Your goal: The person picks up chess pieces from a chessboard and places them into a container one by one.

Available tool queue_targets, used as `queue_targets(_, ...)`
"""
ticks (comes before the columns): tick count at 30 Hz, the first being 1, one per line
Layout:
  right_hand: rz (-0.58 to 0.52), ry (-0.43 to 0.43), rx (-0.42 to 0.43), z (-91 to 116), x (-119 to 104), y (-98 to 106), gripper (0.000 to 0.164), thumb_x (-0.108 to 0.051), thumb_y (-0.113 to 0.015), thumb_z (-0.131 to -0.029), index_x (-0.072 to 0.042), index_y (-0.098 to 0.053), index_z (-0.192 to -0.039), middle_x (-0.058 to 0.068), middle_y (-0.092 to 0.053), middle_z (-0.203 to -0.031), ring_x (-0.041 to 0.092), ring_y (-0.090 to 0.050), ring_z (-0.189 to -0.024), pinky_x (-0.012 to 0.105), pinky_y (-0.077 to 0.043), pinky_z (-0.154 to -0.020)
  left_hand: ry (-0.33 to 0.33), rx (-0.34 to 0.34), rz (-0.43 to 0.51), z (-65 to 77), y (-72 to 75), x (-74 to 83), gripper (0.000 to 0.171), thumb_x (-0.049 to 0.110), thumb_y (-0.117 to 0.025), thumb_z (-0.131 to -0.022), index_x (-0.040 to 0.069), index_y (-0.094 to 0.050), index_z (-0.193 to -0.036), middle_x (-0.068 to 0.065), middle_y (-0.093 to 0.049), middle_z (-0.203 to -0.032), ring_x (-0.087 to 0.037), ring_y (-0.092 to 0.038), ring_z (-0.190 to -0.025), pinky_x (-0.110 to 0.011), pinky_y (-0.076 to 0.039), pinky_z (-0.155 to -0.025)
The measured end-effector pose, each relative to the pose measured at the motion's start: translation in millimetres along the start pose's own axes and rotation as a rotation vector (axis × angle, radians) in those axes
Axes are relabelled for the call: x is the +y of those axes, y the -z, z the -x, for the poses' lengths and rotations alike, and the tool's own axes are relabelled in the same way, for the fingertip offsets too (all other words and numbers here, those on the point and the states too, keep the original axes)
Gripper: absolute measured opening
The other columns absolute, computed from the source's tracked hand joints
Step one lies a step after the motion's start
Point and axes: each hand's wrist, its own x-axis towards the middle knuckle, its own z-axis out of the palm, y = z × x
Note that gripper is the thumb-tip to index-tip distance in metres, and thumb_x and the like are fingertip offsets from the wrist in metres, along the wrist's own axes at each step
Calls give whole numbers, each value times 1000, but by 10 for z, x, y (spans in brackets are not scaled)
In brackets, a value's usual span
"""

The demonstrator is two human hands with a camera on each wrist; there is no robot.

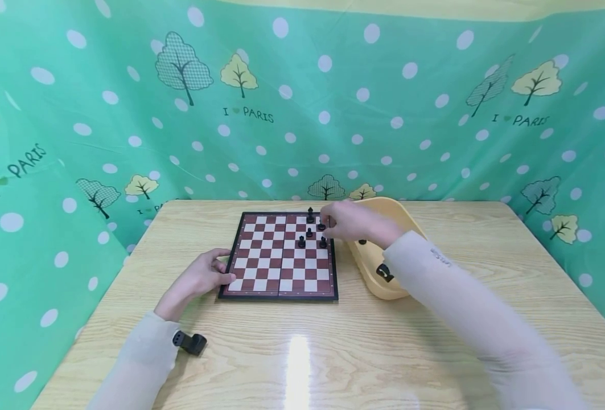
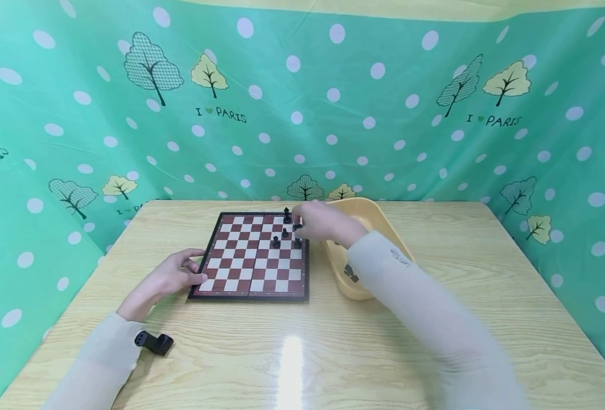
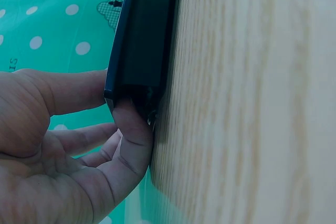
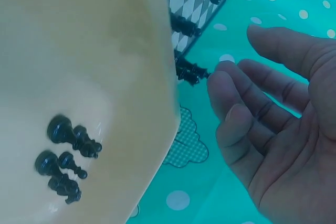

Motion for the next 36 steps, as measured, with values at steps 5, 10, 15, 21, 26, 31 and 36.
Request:
queue_targets(5, -12, -25, -19, -49, -30, -51, 30, -20, -70, -87, -6, -64, -113, 3, -63, -93, 16, -61, -77, 29, -51, -63, 2, 0, 6, 2, 2, -1, 74, 3, -73, -81, -1, -35, -144, -12, -56, -92, -21, -54, -76, -32, -45, -64)
queue_targets(10, -45, -34, -61, -83, -33, -93, 29, -16, -67, -88, -6, -62, -116, 5, -61, -92, 21, -63, -69, 28, -51, -55, 5, -2, 9, 10, 0, 3, 74, 4, -73, -81, -1, -35, -144, -12, -56, -93, -21, -55, -76, -32, -45, -65)
queue_targets(15, -51, -55, -103, -101, -28, -109, 30, -10, -66, -88, -7, -61, -118, 7, -60, -92, 26, -66, -71, 28, -51, -54, 5, -3, 18, 13, 2, 3, 75, 4, -73, -80, 0, -35, -144, -12, -56, -93, -21, -54, -77, -32, -45, -65)
queue_targets(21, 18, -45, -130, -128, -3, -133, 34, -7, -67, -87, -10, -61, -120, 4, -60, -95, 18, -60, -78, 27, -51, -59, 11, -3, 18, 10, 4, 6, 75, 4, -73, -80, 0, -34, -145, -12, -56, -93, -21, -54, -76, -32, -45, -64)
queue_targets(26, 53, -23, -144, -167, 33, -172, 33, -6, -66, -86, -10, -62, -119, 3, -60, -94, 17, -59, -77, 27, -50, -61, 10, -2, 29, 11, 2, 11, 75, 3, -73, -81, -1, -34, -144, -12, -56, -93, -21, -55, -75, -33, -46, -64)
queue_targets(31, 109, 17, -142, -202, 61, -220, 31, -6, -68, -85, -12, -64, -115, 2, -61, -92, 16, -57, -78, 28, -49, -65, 9, 1, 23, 9, -2, 9, 74, 3, -73, -80, -1, -35, -144, -12, -56, -93, -21, -55, -76, -33, -46, -64)
queue_targets(36, 138, 44, -135, -214, 68, -246, 27, -8, -70, -84, -14, -67, -110, 1, -62, -95, 16, -57, -81, 29, -48, -69, 15, 4, 19, 6, -5, 6, 74, 3, -73, -80, 0, -35, -144, -12, -56, -93, -21, -55, -77, -32, -46, -65)
